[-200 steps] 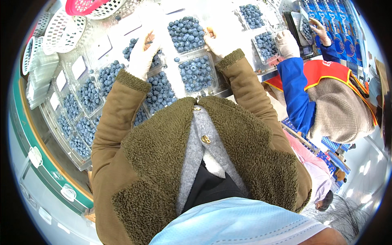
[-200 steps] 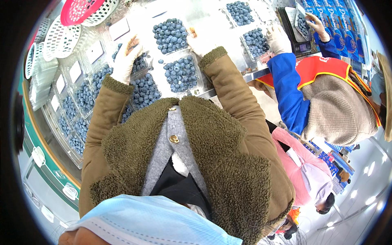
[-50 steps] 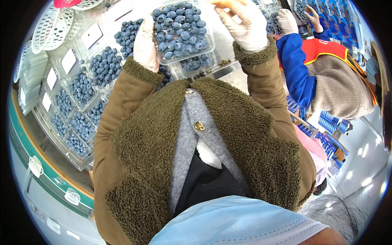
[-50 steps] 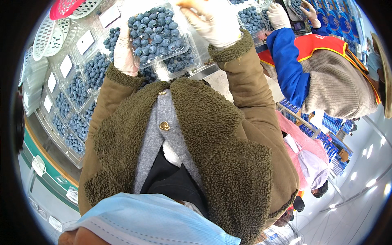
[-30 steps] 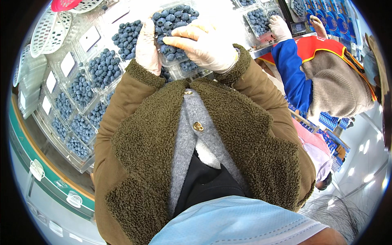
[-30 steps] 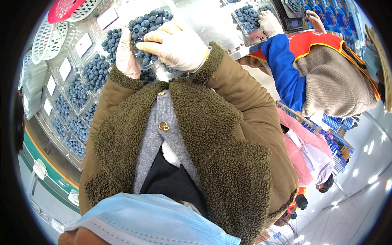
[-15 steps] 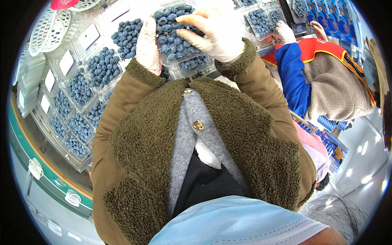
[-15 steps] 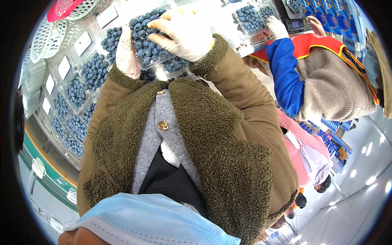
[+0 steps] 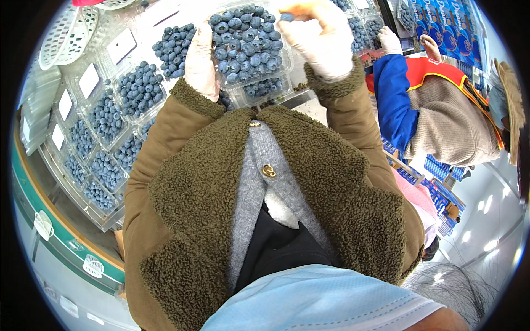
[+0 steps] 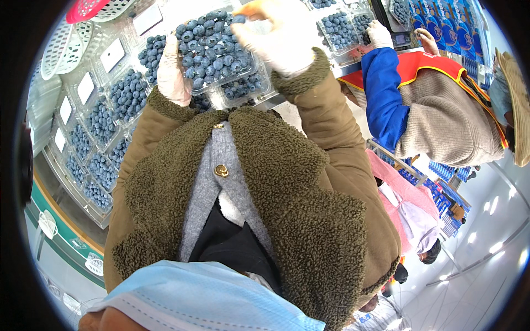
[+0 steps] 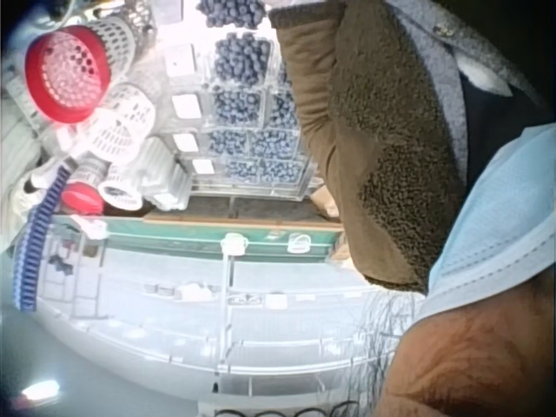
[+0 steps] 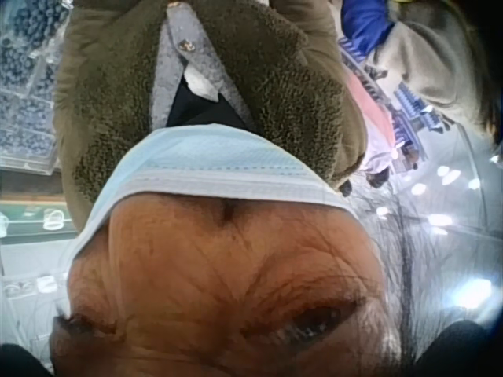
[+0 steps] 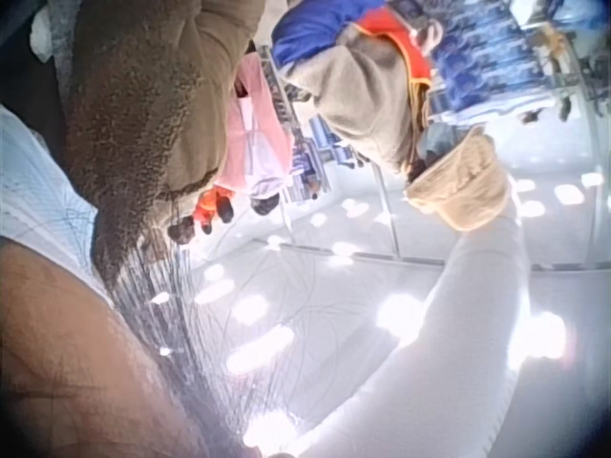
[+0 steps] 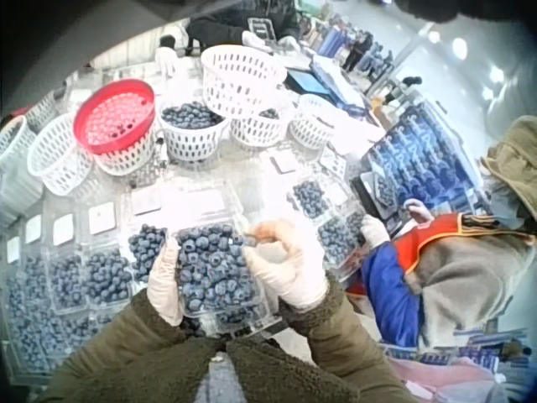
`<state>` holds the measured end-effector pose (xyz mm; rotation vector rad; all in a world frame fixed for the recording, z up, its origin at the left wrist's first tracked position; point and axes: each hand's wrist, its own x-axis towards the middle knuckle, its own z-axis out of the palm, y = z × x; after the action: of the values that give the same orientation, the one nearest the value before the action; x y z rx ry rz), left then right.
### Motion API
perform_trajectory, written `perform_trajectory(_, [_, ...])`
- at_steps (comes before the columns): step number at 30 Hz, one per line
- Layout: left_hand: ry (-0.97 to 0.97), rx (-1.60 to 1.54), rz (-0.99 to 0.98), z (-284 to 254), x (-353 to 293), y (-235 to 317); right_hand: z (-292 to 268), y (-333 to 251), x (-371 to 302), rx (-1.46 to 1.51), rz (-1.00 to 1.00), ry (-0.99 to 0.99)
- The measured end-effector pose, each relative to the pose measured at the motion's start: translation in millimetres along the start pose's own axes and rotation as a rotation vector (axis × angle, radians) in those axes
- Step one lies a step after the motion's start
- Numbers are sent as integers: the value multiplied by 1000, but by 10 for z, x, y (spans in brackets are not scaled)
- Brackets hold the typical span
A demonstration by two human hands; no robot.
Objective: The person picks blueberries from a large bin and places them into clear plastic clamshell containers. They repeatedly fill containers, close the lids, and set them aside on the counter. The person wears gloves and a face mask while working at a produce station.
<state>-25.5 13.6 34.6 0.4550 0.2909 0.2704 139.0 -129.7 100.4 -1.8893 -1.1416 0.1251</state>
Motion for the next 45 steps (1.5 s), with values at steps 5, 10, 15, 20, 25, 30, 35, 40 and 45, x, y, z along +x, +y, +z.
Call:
perform_trajectory(5, [16, 38, -46, -60, 6, 13, -92, 0, -9, -92, -78, 27])
perform_trajectory(10, [337, 270, 142, -148, 79, -97, -20, 86, -35, -14, -147, -162])
perform_trajectory(15, [437, 271, 151, -173, 67, -121, 213, 689, 115, 590, 306, 35])
perform_trajectory(20, [519, 379, -18, -73, 4, -115, 532, 1090, 372, 1029, 578, -119])
perform_trajectory(25, [304, 400, 117, 184, -40, 10, 341, 646, 512, 899, -53, -4])
perform_trajectory(30, [93, -31, -38, 172, 59, 119, 99, 296, 94, 637, 10, -317])
perform_trajectory(35, [200, -140, -26, -144, 200, 90, 333, 396, -239, 557, 237, -285])
perform_trajectory(40, [157, 65, 82, -163, 186, 21, 359, 423, -340, 1162, 706, -599])
perform_trajectory(45, [55, 310, 140, 72, 153, 187, 255, 332, -319, 1253, 677, -565])
